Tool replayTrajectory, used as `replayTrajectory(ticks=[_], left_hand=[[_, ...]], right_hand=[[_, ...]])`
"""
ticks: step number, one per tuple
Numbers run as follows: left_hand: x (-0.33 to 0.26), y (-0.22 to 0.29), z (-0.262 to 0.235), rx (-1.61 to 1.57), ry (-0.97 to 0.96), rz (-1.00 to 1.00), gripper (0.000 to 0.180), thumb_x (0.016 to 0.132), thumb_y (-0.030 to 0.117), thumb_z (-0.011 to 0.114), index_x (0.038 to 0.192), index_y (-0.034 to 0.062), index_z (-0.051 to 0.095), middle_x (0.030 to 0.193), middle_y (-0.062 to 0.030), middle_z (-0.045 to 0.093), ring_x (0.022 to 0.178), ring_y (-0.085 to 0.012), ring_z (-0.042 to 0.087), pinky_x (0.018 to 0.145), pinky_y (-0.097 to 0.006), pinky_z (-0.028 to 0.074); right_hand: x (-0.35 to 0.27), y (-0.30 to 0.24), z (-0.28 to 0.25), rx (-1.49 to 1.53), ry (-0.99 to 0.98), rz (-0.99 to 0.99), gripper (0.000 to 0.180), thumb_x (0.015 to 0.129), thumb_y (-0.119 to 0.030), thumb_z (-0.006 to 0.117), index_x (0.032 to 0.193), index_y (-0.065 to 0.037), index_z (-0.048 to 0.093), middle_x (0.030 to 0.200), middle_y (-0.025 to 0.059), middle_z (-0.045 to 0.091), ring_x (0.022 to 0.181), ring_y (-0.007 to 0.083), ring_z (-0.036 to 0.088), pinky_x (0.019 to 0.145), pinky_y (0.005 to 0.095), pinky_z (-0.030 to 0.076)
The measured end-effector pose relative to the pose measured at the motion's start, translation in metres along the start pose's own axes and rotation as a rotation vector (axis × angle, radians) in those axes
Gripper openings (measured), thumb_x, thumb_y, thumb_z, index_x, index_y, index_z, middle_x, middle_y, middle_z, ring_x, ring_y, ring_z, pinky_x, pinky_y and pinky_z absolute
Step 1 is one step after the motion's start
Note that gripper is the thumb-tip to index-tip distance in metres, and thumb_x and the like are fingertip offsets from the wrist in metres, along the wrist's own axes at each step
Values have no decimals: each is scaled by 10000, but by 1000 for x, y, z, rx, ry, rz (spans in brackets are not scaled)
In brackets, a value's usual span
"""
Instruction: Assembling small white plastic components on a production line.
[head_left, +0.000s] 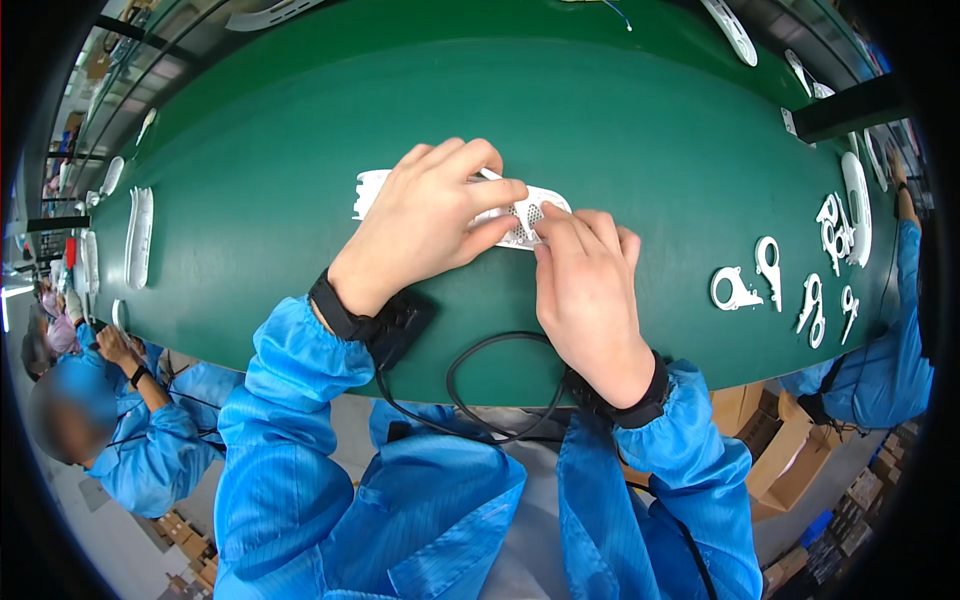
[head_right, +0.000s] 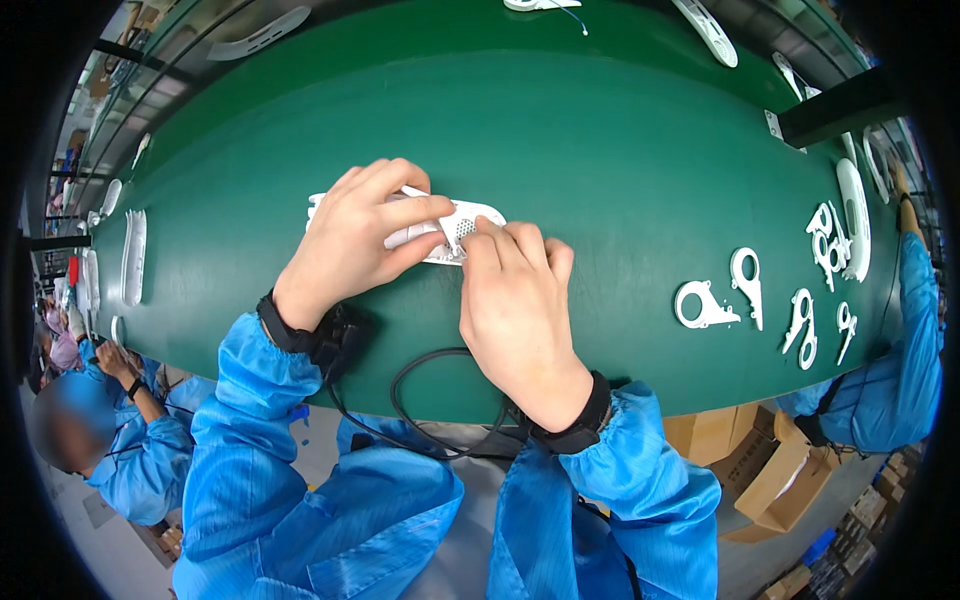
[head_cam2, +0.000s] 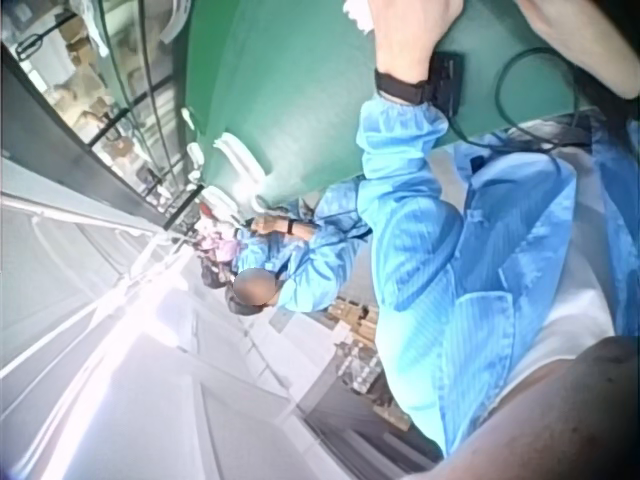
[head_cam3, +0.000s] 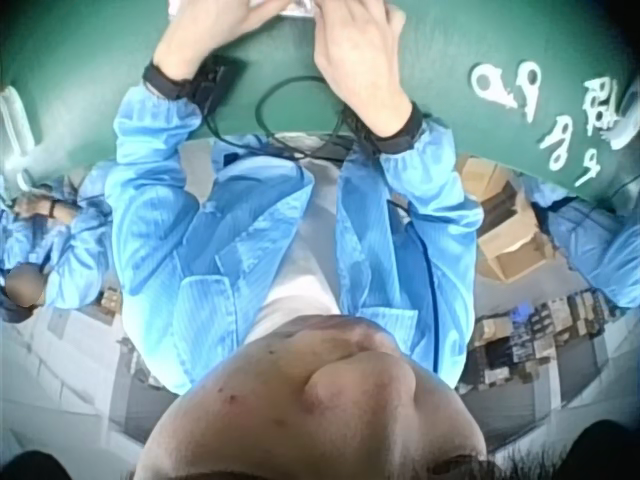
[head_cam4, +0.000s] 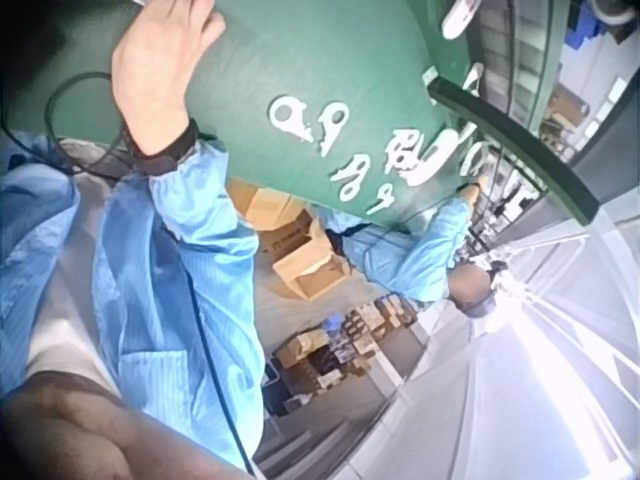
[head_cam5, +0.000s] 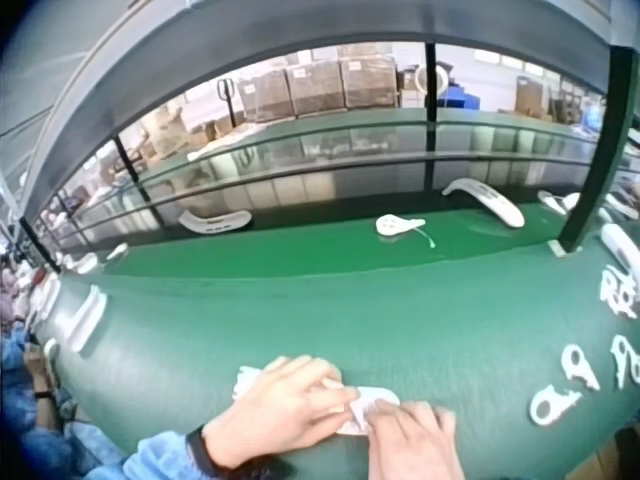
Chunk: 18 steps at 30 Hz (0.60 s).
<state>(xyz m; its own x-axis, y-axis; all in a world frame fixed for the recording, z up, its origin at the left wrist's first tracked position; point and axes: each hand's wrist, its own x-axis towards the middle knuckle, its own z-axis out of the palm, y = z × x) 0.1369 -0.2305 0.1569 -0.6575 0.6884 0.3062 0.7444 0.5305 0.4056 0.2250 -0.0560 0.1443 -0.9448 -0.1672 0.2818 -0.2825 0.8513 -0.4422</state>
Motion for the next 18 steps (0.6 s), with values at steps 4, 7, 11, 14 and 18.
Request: replayTrajectory(ticks=[4, 7, 11, 14, 18], left_hand=[[1, -1, -16, 47, -86, 95, 346, 670, 202, 764, 993, 96, 698, 1022, -86, 579, 956, -274, 569, 892, -417, 432], [-5, -11, -12, 49, -141, 121, 452, 650, 241, 776, 1066, 93, 679, 1048, -103, 574, 996, -287, 567, 941, -448, 412], [-1, -9, -7, 32, -170, 149, 484, 648, 230, 795, 1093, 87, 669, 1047, -90, 589, 952, -269, 590, 876, -405, 456], [-3, -9, -9, 85, -205, 179, 493, 643, 231, 806, 1093, 84, 670, 1041, -83, 596, 916, -255, 602, 822, -382, 472], [-11, -15, 0, 105, -183, 208, 502, 640, 244, 810, 1095, 83, 669, 1046, -84, 596, 916, -249, 603, 812, -383, 467]], right_hand=[[2, -8, -6, -31, -36, 2, 268, 786, -115, 656, 1019, 6, 606, 1181, 138, 615, 1072, 268, 529, 900, 452, 366], [2, -3, -6, -24, -62, -26, 301, 778, -146, 672, 1043, -11, 630, 1207, 137, 605, 1092, 270, 522, 914, 461, 362], [-3, 18, -19, 28, -80, -91, 323, 760, -133, 688, 1073, -56, 666, 1202, 82, 608, 1117, 264, 510, 909, 452, 371], [-1, 18, -18, -21, -108, -186, 365, 740, -110, 697, 1099, -48, 662, 1170, 41, 613, 1125, 251, 504, 899, 433, 383], [-1, 17, -12, -45, -152, -252, 347, 746, -99, 697, 1085, -38, 663, 1151, 42, 614, 1124, 241, 506, 896, 426, 388]])
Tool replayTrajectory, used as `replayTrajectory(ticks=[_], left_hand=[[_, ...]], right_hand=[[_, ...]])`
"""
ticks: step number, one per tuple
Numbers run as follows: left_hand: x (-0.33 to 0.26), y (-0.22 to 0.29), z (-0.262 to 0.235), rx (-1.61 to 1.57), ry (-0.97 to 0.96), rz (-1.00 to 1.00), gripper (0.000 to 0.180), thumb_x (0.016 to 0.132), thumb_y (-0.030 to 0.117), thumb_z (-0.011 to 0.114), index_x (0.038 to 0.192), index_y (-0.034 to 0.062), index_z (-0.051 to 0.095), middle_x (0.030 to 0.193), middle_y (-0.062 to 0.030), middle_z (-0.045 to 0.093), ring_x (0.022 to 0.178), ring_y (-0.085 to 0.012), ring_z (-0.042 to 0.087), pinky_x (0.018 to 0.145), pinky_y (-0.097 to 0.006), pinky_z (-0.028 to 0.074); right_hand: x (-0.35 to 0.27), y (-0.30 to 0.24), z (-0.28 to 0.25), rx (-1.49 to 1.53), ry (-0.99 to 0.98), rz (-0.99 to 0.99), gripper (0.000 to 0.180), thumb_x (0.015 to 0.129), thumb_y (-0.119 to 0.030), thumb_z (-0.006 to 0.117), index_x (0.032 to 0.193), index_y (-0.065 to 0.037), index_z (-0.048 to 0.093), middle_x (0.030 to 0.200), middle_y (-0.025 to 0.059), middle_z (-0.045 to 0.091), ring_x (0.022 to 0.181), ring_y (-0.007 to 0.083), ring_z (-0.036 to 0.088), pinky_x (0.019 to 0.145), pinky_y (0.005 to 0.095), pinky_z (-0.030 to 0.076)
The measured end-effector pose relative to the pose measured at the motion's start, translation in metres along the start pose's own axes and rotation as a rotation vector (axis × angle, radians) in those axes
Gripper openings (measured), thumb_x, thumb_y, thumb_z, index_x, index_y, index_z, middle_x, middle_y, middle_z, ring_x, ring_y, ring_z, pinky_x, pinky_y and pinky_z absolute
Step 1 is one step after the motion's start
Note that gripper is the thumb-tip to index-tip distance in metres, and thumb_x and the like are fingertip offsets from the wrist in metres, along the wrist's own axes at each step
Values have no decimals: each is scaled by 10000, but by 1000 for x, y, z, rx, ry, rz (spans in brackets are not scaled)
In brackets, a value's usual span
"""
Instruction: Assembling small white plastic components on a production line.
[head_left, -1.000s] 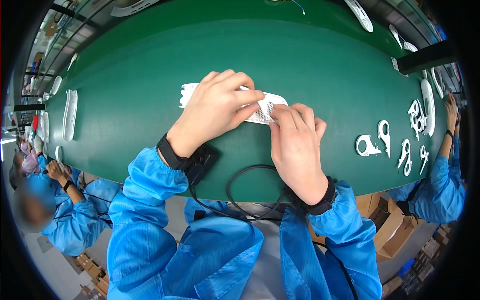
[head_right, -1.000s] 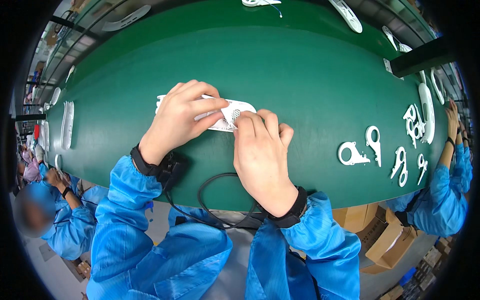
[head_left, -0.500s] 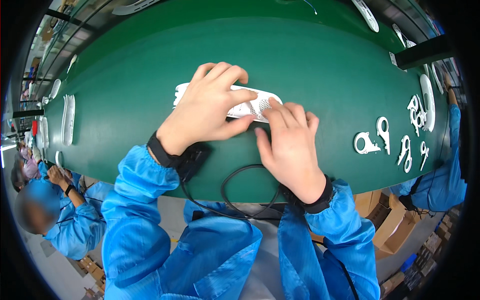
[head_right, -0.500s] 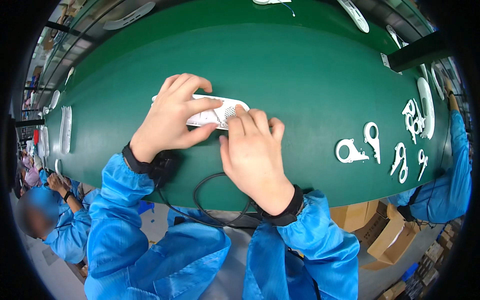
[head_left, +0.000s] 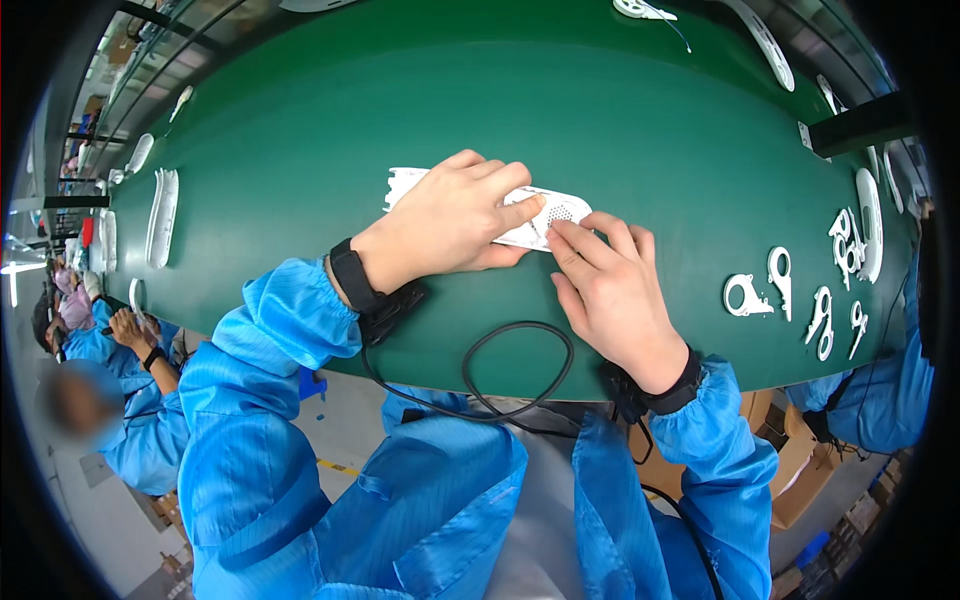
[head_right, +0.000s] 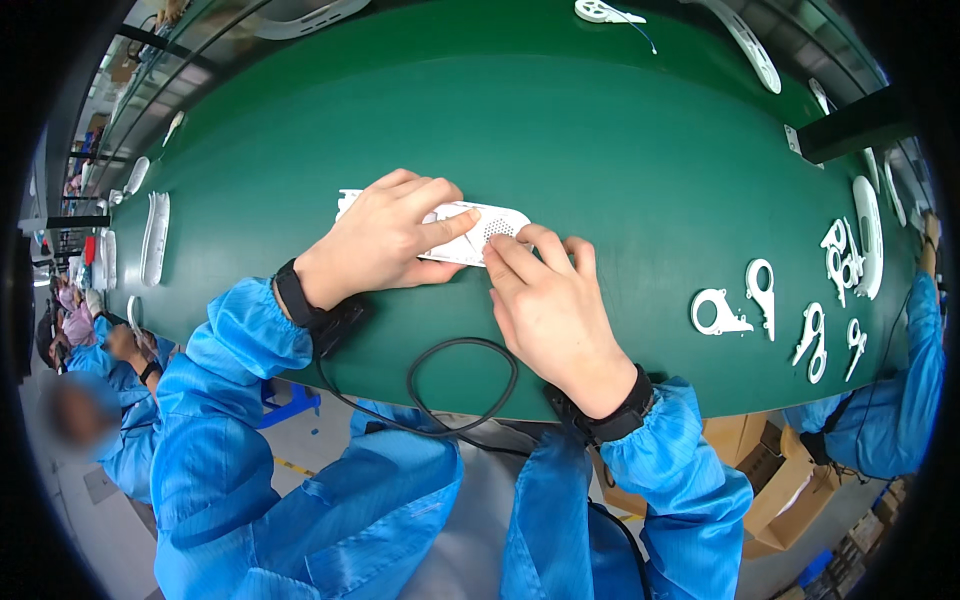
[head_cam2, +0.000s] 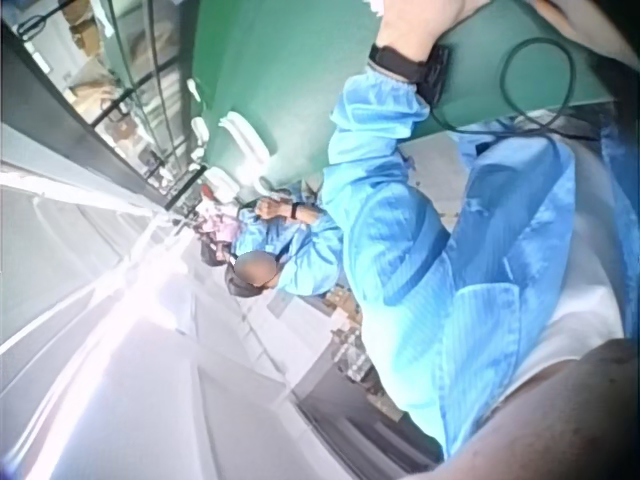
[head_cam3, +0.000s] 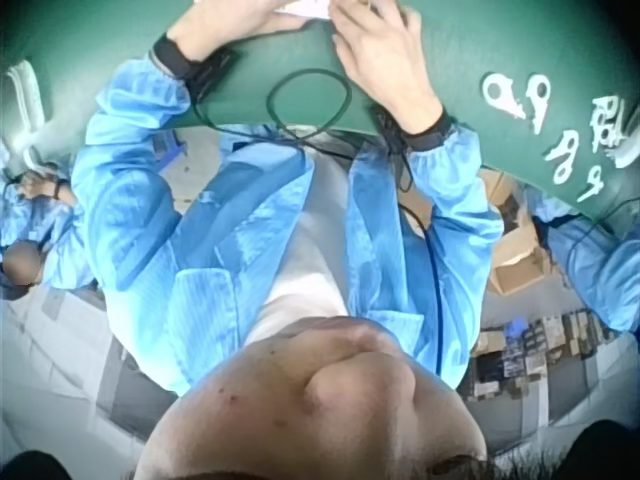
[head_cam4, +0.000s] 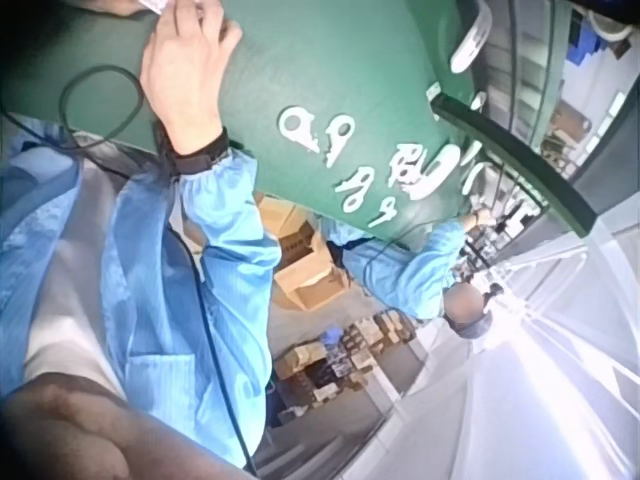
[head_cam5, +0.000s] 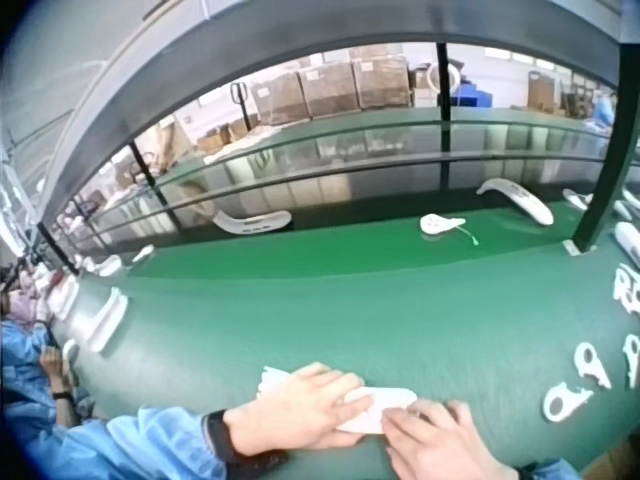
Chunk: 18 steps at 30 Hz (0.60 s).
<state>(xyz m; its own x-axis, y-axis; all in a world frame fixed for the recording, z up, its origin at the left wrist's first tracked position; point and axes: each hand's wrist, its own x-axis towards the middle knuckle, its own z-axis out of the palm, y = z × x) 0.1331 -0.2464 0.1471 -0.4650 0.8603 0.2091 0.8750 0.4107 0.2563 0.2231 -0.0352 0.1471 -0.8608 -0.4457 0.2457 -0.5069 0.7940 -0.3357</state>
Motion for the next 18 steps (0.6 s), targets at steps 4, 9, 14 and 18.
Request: replayTrajectory(ticks=[4, 9, 14, 18], left_hand=[[4, 2, -4, 27, -2, -5, 491, 670, 267, 784, 1108, 81, 664, 1061, -99, 593, 960, -261, 596, 856, -393, 453], [1, -2, -26, -23, -24, -15, 524, 720, 286, 727, 1186, 65, 634, 1130, -134, 591, 1053, -310, 567, 936, -399, 425], [-27, -38, -49, -315, 478, -371, 430, 842, 177, 600, 1249, 39, 581, 1141, -128, 594, 1085, -251, 560, 933, -352, 424], [-53, -105, -33, -217, 577, -647, 370, 857, 137, 643, 1212, 47, 591, 1079, -71, 599, 1034, -185, 570, 877, -339, 448]], right_hand=[[-1, 0, 5, 7, 60, 36, 300, 752, -79, 695, 1049, -46, 676, 1130, 28, 631, 1094, 223, 531, 883, 412, 395], [5, 12, 10, -11, 175, -9, 211, 750, -71, 691, 961, -79, 699, 1021, -12, 680, 1019, 196, 571, 832, 387, 402], [8, 16, 10, -53, 231, -6, 151, 741, -70, 694, 890, -93, 707, 952, -28, 698, 978, 193, 585, 803, 380, 397], [30, 41, 8, -119, 292, 19, 145, 747, -69, 693, 891, -82, 708, 930, 5, 701, 945, 212, 593, 829, 392, 399]])
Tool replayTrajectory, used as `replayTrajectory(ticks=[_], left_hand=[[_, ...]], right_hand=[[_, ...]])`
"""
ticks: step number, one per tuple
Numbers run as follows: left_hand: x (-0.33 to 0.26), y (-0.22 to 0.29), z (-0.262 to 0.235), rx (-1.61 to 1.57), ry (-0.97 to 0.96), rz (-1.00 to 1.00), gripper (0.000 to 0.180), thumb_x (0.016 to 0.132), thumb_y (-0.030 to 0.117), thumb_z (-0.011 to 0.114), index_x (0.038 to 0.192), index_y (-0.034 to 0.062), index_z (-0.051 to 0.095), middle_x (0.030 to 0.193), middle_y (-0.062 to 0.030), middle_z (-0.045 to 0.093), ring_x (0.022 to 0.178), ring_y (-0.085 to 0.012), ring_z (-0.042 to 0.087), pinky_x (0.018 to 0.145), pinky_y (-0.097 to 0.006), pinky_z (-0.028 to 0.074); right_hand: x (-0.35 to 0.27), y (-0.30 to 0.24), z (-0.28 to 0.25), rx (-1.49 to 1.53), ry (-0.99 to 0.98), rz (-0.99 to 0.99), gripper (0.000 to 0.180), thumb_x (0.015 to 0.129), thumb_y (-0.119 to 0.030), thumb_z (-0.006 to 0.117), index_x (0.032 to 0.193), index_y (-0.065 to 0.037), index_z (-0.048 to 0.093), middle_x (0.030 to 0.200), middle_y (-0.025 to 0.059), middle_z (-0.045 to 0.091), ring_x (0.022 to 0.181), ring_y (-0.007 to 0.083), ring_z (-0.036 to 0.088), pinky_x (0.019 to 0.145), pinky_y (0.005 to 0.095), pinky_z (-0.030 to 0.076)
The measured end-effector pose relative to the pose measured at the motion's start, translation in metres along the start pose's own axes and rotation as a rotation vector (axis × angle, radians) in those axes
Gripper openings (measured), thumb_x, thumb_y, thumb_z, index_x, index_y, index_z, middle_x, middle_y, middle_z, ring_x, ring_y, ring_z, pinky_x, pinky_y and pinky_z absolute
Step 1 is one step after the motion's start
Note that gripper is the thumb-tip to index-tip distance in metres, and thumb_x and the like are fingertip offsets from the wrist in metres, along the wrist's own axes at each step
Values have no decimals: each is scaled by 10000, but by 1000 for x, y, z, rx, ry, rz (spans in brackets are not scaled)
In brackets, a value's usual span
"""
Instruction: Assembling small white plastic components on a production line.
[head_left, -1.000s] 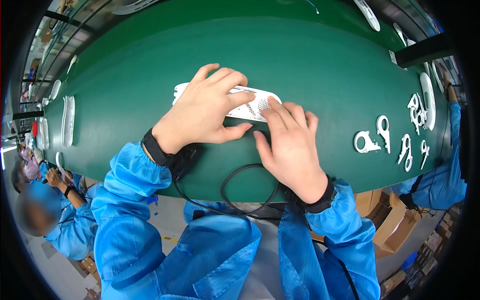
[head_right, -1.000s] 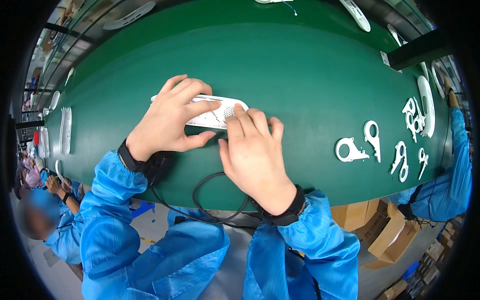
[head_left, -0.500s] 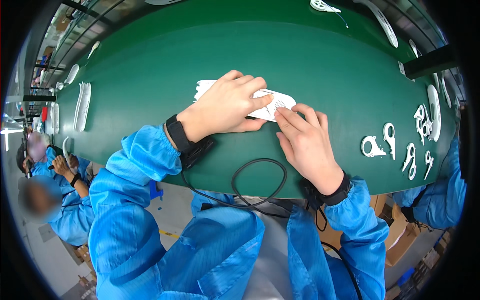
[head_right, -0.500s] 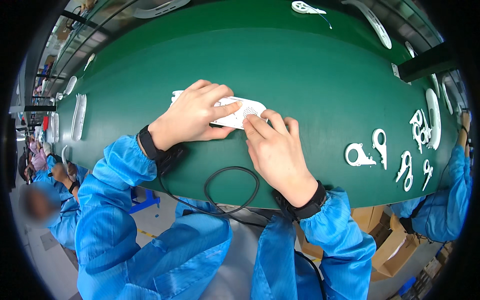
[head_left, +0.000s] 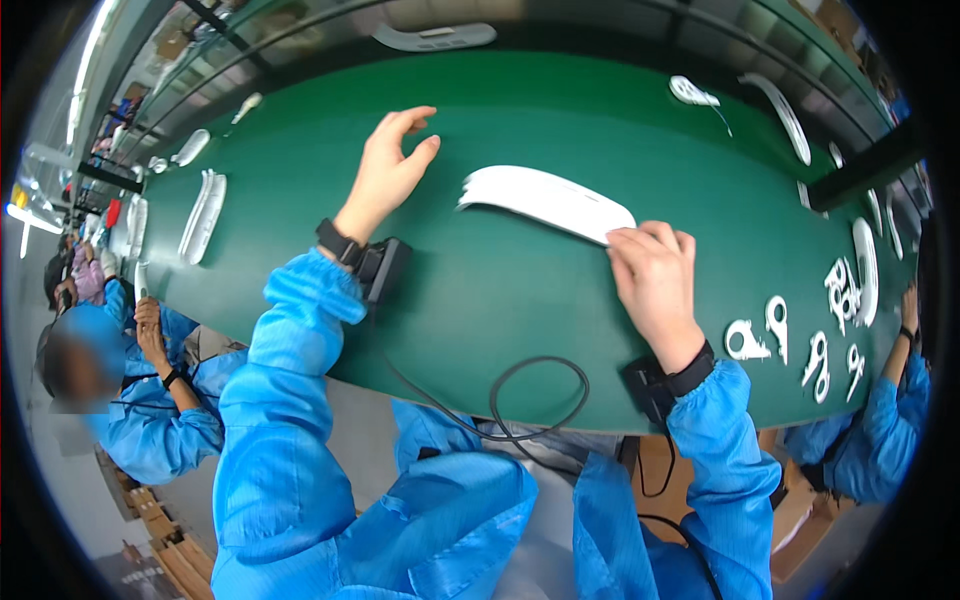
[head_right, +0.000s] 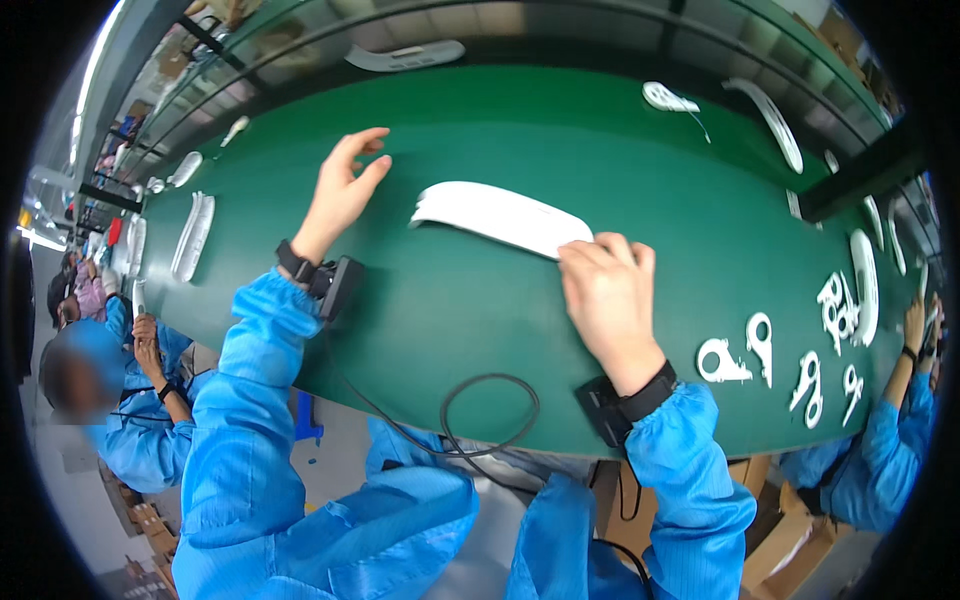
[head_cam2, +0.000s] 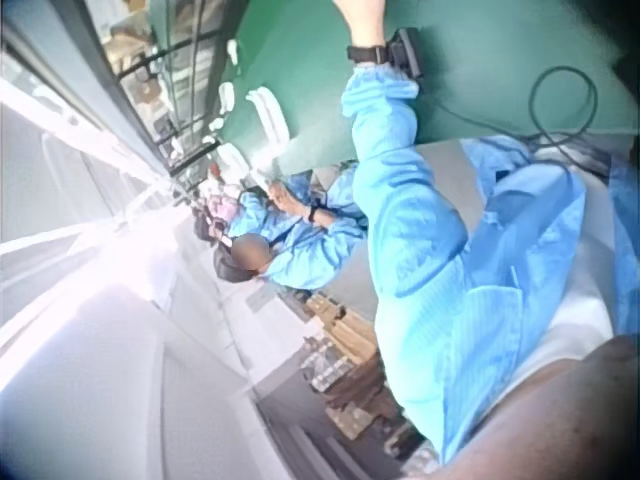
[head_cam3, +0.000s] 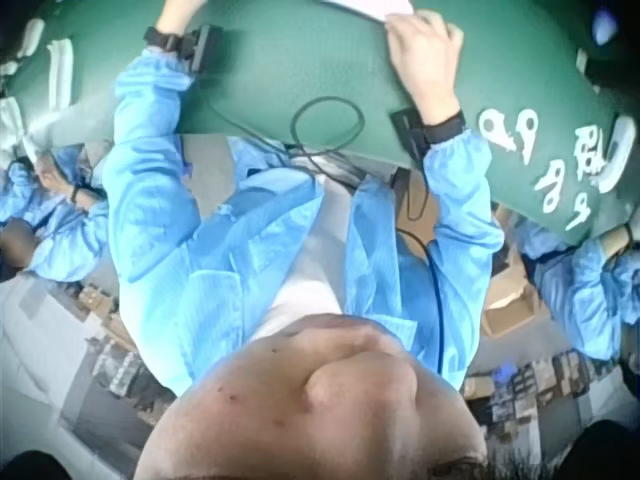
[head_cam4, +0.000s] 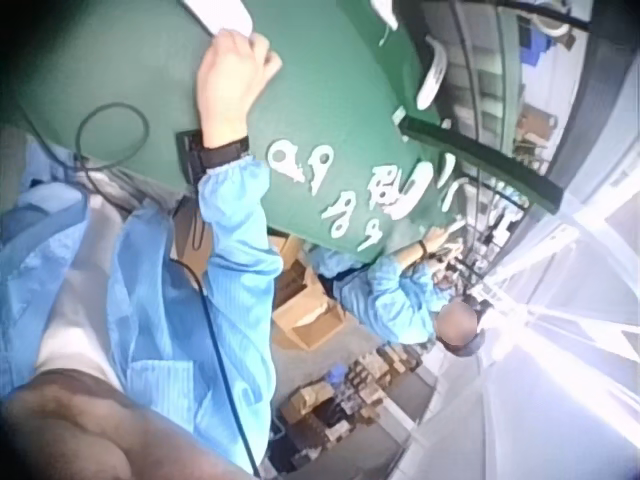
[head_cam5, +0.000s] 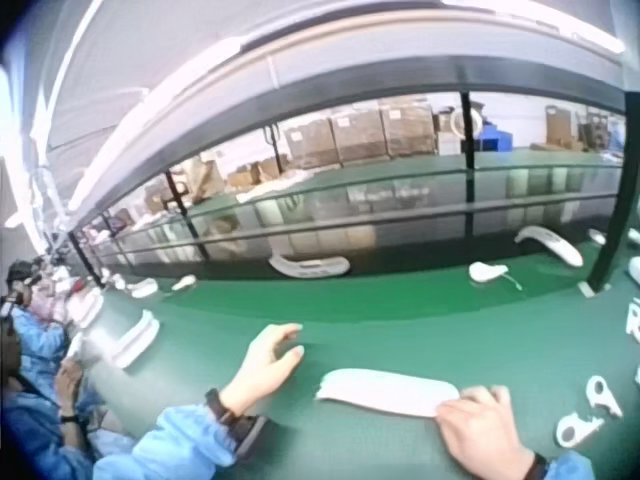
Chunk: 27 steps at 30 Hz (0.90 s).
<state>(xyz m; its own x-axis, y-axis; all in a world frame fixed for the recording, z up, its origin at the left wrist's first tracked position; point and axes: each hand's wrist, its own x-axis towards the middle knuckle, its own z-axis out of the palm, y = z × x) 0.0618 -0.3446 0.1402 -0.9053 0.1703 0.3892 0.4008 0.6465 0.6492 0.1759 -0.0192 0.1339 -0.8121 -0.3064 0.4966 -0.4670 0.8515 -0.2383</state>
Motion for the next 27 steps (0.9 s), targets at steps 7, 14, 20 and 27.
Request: replayTrajectory(ticks=[7, 14, 20, 27], left_hand=[[64, -59, 17, 192, 1, -159, 424, 826, 181, 641, 1222, 44, 577, 1083, -152, 588, 1012, -281, 575, 899, -375, 472], [140, -44, 73, 540, -8, 104, 443, 811, 185, 635, 1235, 71, 569, 1167, -180, 570, 1110, -367, 529, 954, -454, 445], [213, -95, 73, 715, -223, 90, 553, 875, 425, 573, 1305, 87, 496, 1298, -224, 535, 1174, -409, 522, 940, -490, 451], [223, -125, 94, 531, -97, 237, 407, 949, 332, 547, 1266, 78, 535, 1199, -195, 580, 1089, -376, 555, 912, -424, 431]], right_hand=[[56, 46, 37, 31, 91, 274, 141, 782, -55, 666, 914, -13, 693, 968, 93, 684, 916, 291, 602, 797, 407, 485], [92, 72, 64, 309, 202, 360, 427, 799, -56, 577, 1224, -31, 589, 1402, 221, 454, 1249, 386, 479, 1044, 405, 414], [99, 69, 76, 289, 238, 322, 265, 761, -109, 571, 982, -15, 682, 1189, 191, 593, 1141, 360, 536, 988, 416, 448], [101, 72, 71, 355, 179, 451, 147, 733, -110, 600, 819, -14, 670, 996, 128, 602, 1027, 301, 538, 927, 389, 455]])
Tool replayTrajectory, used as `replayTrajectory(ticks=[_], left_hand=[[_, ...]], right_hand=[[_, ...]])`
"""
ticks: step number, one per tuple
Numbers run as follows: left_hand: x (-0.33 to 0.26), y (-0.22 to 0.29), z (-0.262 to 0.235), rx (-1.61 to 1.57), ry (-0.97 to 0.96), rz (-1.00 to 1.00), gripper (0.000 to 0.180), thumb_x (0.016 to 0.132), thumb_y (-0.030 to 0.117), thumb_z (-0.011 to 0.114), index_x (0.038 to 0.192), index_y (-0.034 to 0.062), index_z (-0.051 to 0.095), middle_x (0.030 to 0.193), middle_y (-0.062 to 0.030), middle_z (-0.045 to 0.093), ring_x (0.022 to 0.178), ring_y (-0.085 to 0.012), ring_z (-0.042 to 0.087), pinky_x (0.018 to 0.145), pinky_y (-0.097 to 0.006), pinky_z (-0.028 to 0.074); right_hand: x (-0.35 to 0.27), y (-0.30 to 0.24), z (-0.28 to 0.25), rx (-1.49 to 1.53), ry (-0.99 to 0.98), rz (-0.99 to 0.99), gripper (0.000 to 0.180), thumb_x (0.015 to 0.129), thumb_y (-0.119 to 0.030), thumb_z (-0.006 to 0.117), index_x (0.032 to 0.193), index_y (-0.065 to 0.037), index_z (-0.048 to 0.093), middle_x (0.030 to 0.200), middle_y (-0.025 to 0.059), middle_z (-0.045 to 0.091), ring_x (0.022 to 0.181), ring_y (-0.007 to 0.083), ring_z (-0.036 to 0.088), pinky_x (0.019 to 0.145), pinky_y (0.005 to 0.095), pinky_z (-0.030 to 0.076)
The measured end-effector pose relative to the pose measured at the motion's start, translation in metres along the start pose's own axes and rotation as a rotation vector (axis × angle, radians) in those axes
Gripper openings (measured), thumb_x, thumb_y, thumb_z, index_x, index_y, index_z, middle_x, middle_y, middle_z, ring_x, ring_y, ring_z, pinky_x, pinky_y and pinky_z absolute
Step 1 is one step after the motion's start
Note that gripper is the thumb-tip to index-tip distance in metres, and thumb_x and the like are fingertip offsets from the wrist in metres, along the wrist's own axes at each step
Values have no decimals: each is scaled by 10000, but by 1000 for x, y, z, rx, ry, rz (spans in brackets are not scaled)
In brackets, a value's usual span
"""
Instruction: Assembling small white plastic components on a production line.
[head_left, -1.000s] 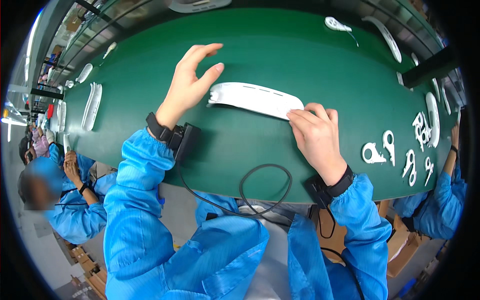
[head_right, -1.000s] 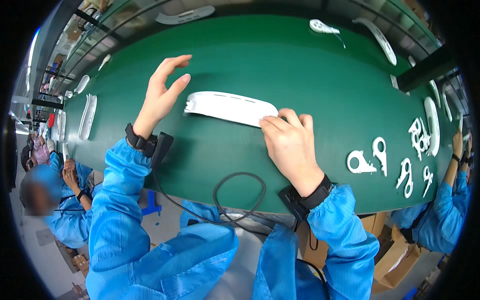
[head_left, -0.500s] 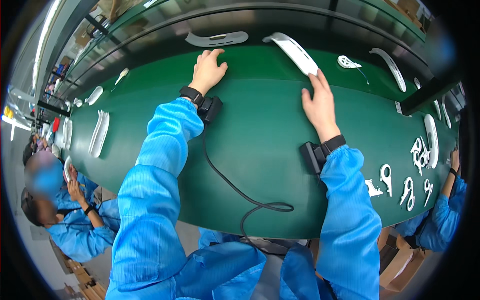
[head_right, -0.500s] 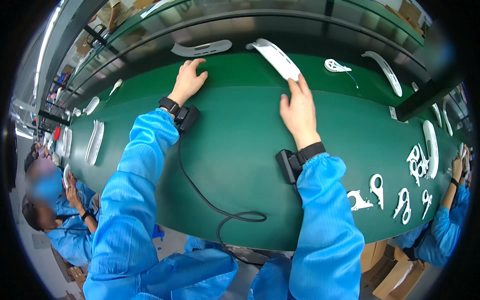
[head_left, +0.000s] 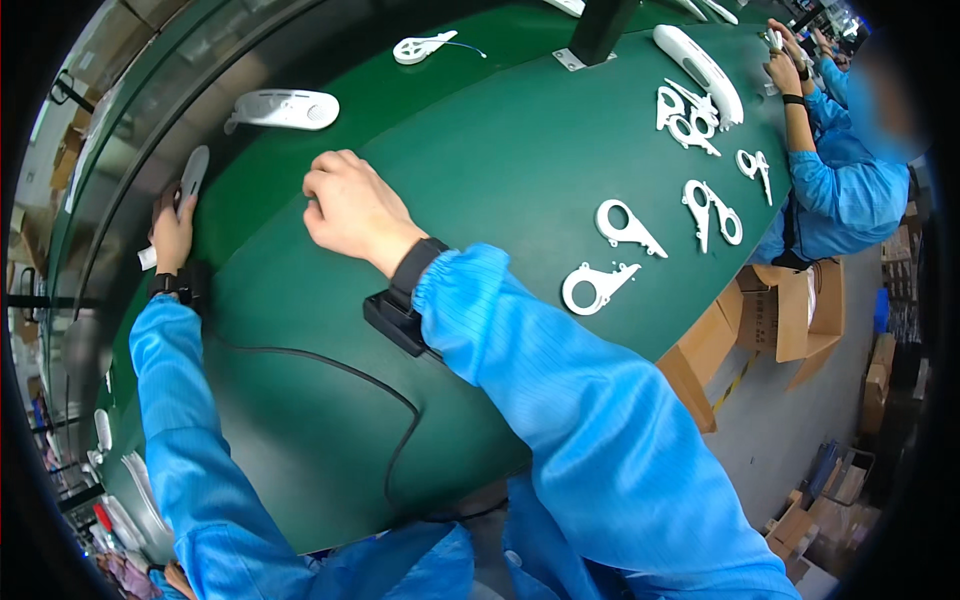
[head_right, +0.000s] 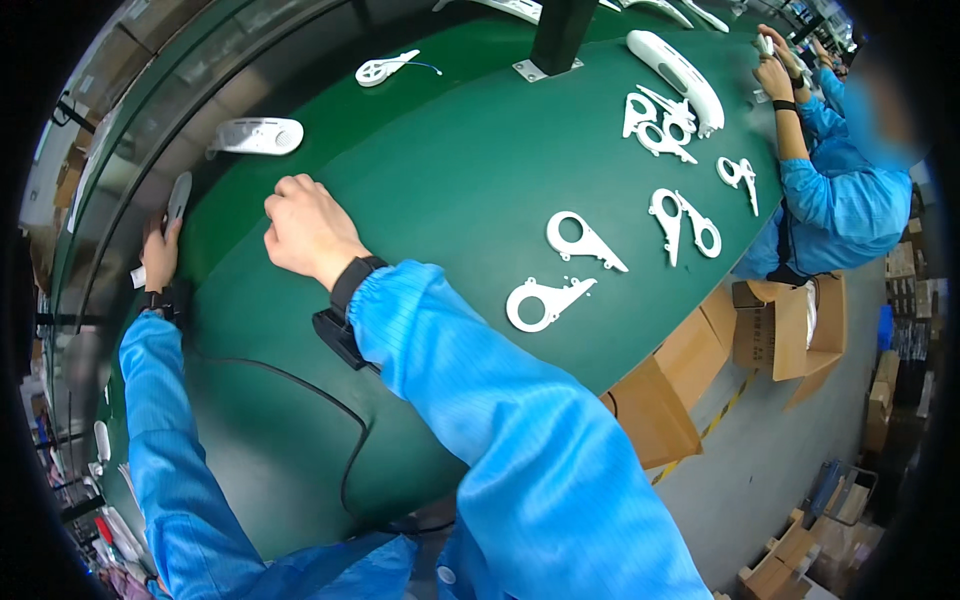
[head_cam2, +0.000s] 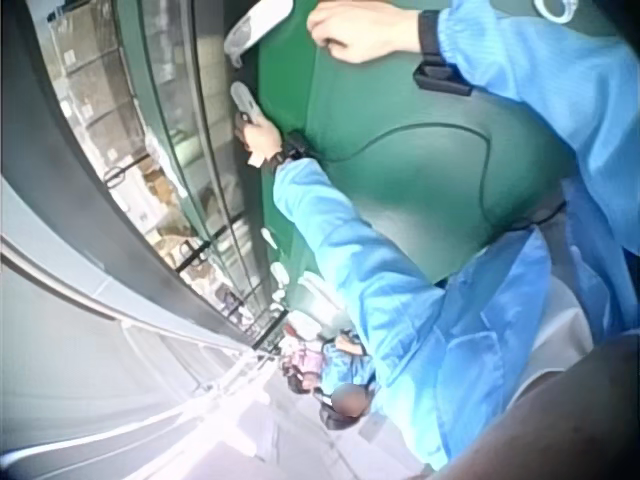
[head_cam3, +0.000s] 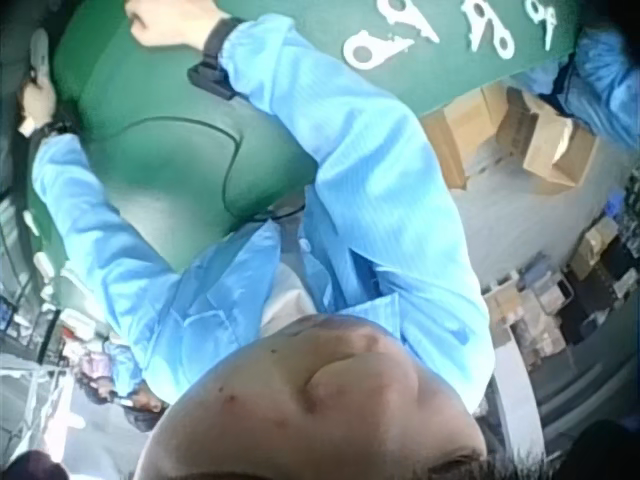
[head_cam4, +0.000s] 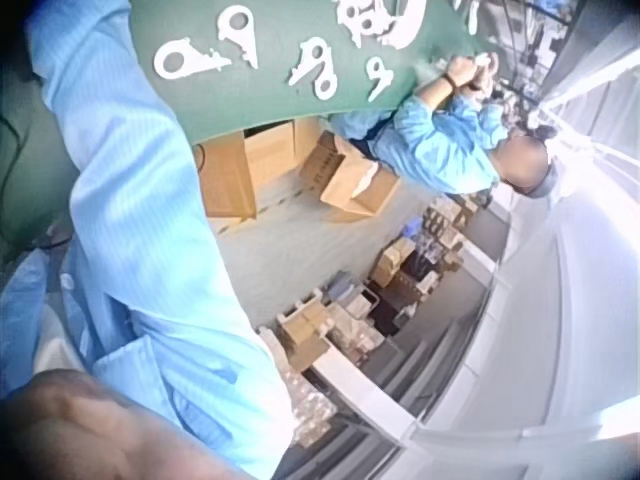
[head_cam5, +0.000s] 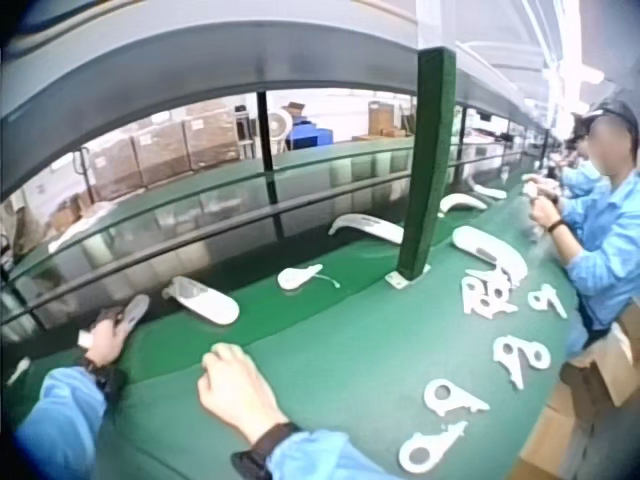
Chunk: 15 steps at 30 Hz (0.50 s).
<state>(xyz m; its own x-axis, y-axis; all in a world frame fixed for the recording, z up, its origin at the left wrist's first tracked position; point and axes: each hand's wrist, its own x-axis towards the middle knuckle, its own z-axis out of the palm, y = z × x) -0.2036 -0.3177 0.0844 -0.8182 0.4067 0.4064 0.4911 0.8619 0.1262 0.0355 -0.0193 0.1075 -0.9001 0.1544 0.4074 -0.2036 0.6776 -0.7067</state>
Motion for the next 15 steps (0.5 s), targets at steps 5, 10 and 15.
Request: replayTrajectory(ticks=[5, 10, 15], left_hand=[[-13, 23, -42, -167, 82, -79, 378, 1004, 316, 454, 1133, -19, 574, 973, -260, 622, 863, -416, 596, 794, -421, 470], [-48, 102, -106, -304, -30, 52, 343, 1007, 257, 461, 929, -57, 575, 706, -202, 520, 616, -212, 473, 621, -338, 435], [-139, 161, -159, -324, -253, 85, 278, 978, 227, 507, 873, -10, 608, 627, -170, 513, 547, -207, 491, 546, -356, 404]], right_hand=[[1, -3, -3, -15, 26, -2, 125, 748, -91, 591, 812, -19, 671, 974, 126, 609, 1000, 295, 555, 905, 389, 469], [-7, 3, -18, 282, 157, -90, 167, 797, -26, 512, 878, -13, 658, 931, 140, 625, 946, 329, 590, 847, 408, 483], [-41, -32, -122, 79, 23, -236, 287, 803, -120, 581, 1071, -27, 621, 1003, 159, 606, 972, 320, 586, 850, 414, 484]])
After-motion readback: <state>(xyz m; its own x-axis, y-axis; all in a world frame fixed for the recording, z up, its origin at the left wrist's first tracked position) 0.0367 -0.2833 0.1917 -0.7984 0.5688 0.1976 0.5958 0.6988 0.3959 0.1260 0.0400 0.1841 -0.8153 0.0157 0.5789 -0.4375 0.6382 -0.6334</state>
